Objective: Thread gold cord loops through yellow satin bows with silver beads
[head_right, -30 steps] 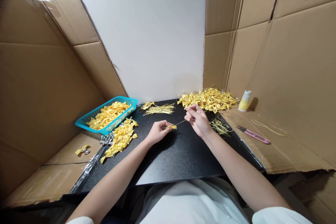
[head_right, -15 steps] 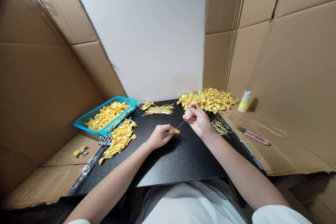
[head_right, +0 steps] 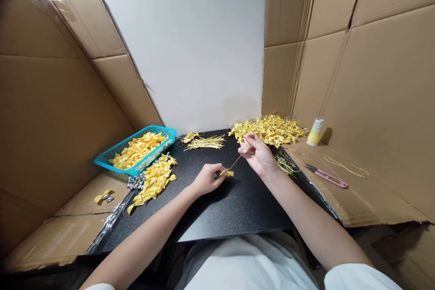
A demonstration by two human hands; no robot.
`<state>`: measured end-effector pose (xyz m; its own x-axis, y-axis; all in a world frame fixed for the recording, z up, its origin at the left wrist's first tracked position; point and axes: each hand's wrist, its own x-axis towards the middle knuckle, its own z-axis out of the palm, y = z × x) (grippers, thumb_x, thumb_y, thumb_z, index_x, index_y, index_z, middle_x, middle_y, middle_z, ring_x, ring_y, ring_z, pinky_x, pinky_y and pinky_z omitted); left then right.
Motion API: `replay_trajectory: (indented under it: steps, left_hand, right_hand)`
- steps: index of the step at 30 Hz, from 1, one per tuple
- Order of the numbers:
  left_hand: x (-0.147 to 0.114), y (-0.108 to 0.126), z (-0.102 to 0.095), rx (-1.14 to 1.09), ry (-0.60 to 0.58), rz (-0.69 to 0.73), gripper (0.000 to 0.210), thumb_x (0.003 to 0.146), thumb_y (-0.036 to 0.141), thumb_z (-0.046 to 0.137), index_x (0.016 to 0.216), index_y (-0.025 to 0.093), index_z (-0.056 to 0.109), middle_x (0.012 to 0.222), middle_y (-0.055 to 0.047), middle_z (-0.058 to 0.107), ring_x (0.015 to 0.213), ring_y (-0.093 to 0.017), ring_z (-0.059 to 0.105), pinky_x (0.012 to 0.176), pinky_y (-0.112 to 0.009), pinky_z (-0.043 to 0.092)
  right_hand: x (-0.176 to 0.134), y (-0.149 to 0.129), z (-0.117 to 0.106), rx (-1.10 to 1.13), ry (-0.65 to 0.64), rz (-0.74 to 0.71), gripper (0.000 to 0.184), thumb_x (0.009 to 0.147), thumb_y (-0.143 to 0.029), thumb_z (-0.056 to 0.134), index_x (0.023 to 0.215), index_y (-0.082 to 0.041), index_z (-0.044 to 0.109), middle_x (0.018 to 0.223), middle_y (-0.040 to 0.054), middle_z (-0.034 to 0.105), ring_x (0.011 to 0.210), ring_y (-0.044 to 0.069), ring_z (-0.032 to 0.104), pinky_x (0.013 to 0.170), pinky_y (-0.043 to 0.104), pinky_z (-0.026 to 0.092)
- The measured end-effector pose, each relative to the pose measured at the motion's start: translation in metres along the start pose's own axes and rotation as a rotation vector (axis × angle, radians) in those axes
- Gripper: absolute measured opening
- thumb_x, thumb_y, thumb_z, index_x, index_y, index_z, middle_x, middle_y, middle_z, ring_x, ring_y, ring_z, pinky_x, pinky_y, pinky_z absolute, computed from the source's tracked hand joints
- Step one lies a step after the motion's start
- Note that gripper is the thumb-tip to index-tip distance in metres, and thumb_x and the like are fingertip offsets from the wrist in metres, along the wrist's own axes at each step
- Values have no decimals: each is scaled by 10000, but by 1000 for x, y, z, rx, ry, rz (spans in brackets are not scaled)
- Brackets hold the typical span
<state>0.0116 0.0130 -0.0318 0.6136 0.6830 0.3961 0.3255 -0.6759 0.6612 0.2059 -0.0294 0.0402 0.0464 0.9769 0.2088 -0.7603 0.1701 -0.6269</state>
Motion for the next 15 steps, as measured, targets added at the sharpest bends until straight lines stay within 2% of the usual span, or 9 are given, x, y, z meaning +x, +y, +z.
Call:
replay_trajectory:
  steps: [4,8,12,15]
  left_hand:
    - [2,-1,4,-146,30,-108,106,710,199,655,640,159,586,608,18,617,563,-95,501,579,-215,372]
    - [10,-6,12,-382,69,-272,206,699,294,684,629,155,549,587,-6,644,533,-111,565,526,-214,413]
    - [14,-5,16,-624,141,-383,271,626,325,752,616,147,548,541,-2,626,512,-110,585,533,-221,450]
    - [12,1,14,-785,205,-426,272,586,305,781,640,144,568,543,23,614,508,-82,562,550,-205,452]
  right_hand:
    - [-1,-1,5,-29,-8,-10,317,711,-177,764,614,-197,463,522,-87,175,457,68,188,459,186,339]
    - [-11,8,21,-41,-42,-45,323,740,-228,748,625,-210,446,554,-75,165,478,86,188,495,213,358]
    - [-29,30,36,12,-114,54,305,705,-282,787,657,-214,493,552,-75,190,500,88,197,534,223,373]
    - [-46,47,39,108,-143,148,327,688,-288,804,661,-206,489,545,-79,180,508,86,179,537,211,361]
